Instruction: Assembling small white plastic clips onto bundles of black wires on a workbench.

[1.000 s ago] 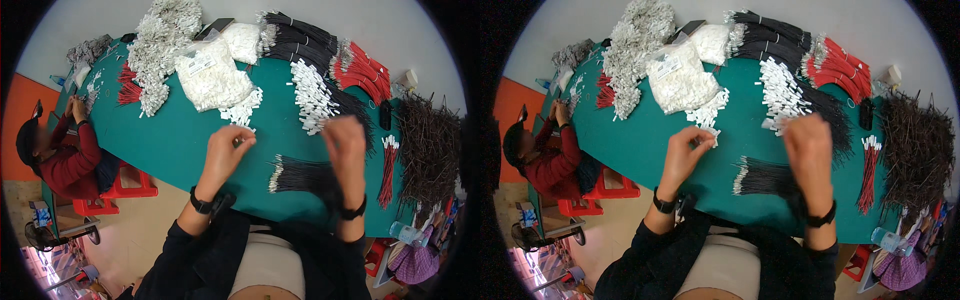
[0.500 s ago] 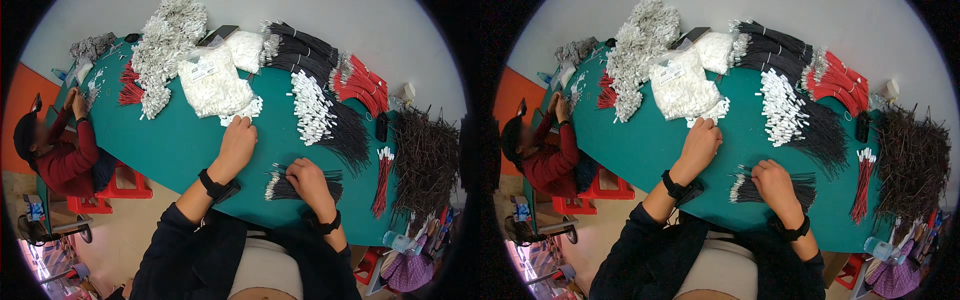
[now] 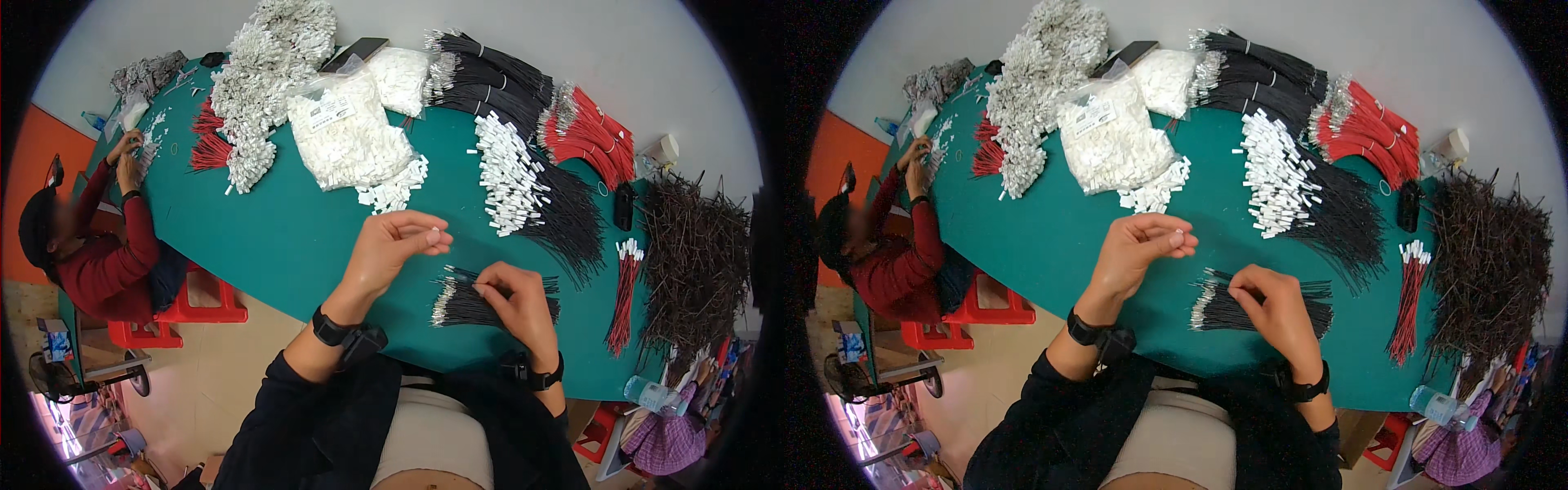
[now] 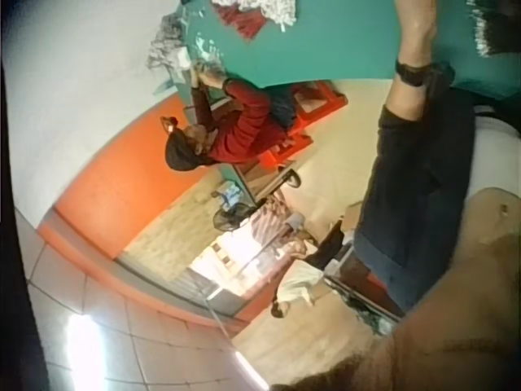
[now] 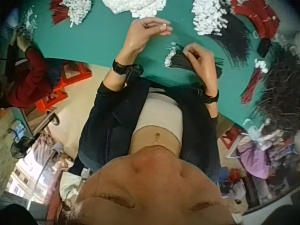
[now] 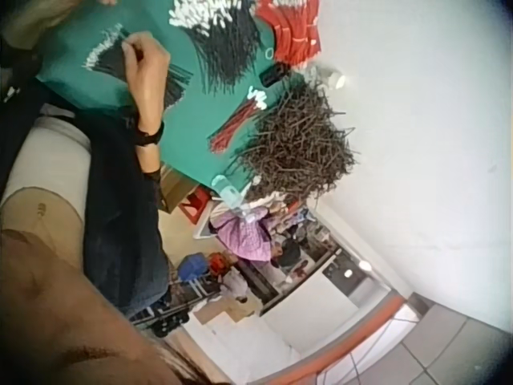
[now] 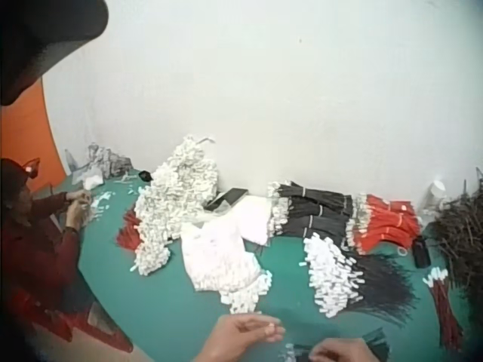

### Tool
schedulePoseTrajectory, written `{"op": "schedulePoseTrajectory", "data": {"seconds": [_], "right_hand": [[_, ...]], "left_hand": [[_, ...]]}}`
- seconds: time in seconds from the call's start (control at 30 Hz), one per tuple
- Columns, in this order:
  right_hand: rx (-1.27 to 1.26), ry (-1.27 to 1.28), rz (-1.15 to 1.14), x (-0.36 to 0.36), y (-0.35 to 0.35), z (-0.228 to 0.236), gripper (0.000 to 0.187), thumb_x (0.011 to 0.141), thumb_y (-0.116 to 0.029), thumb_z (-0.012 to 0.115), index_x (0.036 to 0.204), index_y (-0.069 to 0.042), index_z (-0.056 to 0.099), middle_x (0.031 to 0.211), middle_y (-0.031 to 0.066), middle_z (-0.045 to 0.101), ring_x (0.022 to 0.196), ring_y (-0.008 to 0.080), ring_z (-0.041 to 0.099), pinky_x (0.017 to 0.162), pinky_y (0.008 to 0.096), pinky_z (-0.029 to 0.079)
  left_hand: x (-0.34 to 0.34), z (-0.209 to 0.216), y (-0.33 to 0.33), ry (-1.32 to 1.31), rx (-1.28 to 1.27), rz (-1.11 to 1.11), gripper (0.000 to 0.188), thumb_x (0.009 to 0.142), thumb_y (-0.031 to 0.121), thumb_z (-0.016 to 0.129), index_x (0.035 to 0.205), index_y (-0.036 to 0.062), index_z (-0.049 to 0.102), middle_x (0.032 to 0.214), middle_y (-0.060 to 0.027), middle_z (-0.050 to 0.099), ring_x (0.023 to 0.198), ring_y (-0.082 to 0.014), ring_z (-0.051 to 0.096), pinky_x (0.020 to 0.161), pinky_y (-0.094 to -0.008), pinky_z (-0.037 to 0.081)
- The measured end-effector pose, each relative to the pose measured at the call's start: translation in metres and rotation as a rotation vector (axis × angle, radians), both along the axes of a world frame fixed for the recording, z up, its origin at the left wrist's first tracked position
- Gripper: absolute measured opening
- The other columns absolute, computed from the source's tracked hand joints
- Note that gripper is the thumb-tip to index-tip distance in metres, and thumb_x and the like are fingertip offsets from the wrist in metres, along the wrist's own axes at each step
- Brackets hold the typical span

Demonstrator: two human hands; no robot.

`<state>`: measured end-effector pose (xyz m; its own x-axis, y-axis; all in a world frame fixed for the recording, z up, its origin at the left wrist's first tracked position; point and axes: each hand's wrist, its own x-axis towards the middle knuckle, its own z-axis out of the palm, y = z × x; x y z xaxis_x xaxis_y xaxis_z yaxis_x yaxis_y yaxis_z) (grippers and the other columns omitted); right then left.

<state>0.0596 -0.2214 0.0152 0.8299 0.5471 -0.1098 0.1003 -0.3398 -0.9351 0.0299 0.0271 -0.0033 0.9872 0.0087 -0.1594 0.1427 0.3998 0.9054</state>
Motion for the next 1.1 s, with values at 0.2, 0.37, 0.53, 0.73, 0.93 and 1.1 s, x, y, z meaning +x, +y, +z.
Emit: {"op": "schedulePoseTrajectory", "data": {"seconds": [0.2, 0.37, 0.53, 0.73, 0.93, 1.1], "right_hand": [[-0.068, -0.537, 0.117, -0.007, 0.004, 0.006, 0.006, 0.093, 0.003, 0.068, 0.096, 0.001, 0.064, 0.078, 0.0112, 0.066, 0.067, 0.0169, 0.066, 0.061, 0.0292, 0.05], [0.005, -0.167, -0.005, -0.019, 0.007, 0.033, 0.007, 0.096, 0.002, 0.067, 0.1, 0.002, 0.062, 0.079, 0.0092, 0.068, 0.064, 0.0144, 0.064, 0.058, 0.0277, 0.049], [0.056, -0.244, -0.124, -0.021, 0.016, 0.04, 0.008, 0.095, 0.003, 0.069, 0.102, 0.003, 0.069, 0.083, 0.0075, 0.07, 0.07, 0.0101, 0.066, 0.06, 0.0244, 0.051], [0.098, -0.3, -0.218, -0.021, 0.023, 0.036, 0.01, 0.091, 0.004, 0.073, 0.1, 0.003, 0.075, 0.084, 0.0081, 0.071, 0.071, 0.0095, 0.067, 0.062, 0.0227, 0.053], [0.11, -0.399, -0.234, -0.017, 0.023, 0.028, 0.01, 0.087, 0.006, 0.075, 0.096, 0.002, 0.074, 0.08, 0.0074, 0.069, 0.063, 0.0104, 0.06, 0.055, 0.0237, 0.046], [0.081, -0.487, -0.23, -0.016, 0.025, 0.031, 0.012, 0.084, 0.007, 0.077, 0.094, 0.001, 0.074, 0.08, 0.008, 0.07, 0.064, 0.0143, 0.059, 0.058, 0.0262, 0.046]], "left_hand": [[-0.009, -0.005, -0.01, -0.06, -0.007, 0.032, 0.019, 0.103, 0.01, 0.064, 0.119, -0.0008, 0.065, 0.109, -0.0183, 0.076, 0.102, -0.0246, 0.075, 0.085, -0.0316, 0.059], [-0.013, 0.004, -0.012, 0.021, -0.131, -0.031, 0.019, 0.105, 0.012, 0.061, 0.12, -0.0001, 0.063, 0.117, -0.0192, 0.074, 0.107, -0.0249, 0.073, 0.088, -0.0325, 0.058], [-0.018, 0.001, -0.021, 0.013, -0.184, -0.031, 0.02, 0.105, 0.011, 0.062, 0.12, -0.0012, 0.066, 0.119, -0.0175, 0.073, 0.106, -0.0228, 0.072, 0.09, -0.0323, 0.057], [-0.023, -0.005, -0.028, 0.064, -0.281, 0.103, 0.017, 0.101, 0.007, 0.066, 0.114, -0.0029, 0.073, 0.104, -0.0101, 0.074, 0.089, -0.0148, 0.069, 0.084, -0.0287, 0.057], [-0.024, 0.0, -0.03, 0.076, -0.295, 0.101, 0.014, 0.099, 0.006, 0.069, 0.108, -0.0027, 0.074, 0.093, -0.0085, 0.074, 0.082, -0.0134, 0.069, 0.077, -0.0271, 0.057], [-0.025, 0.001, -0.033, -0.002, -0.158, 0.141, 0.012, 0.097, 0.005, 0.072, 0.104, -0.0031, 0.075, 0.09, -0.0091, 0.074, 0.078, -0.0136, 0.069, 0.073, -0.027, 0.057]]}}
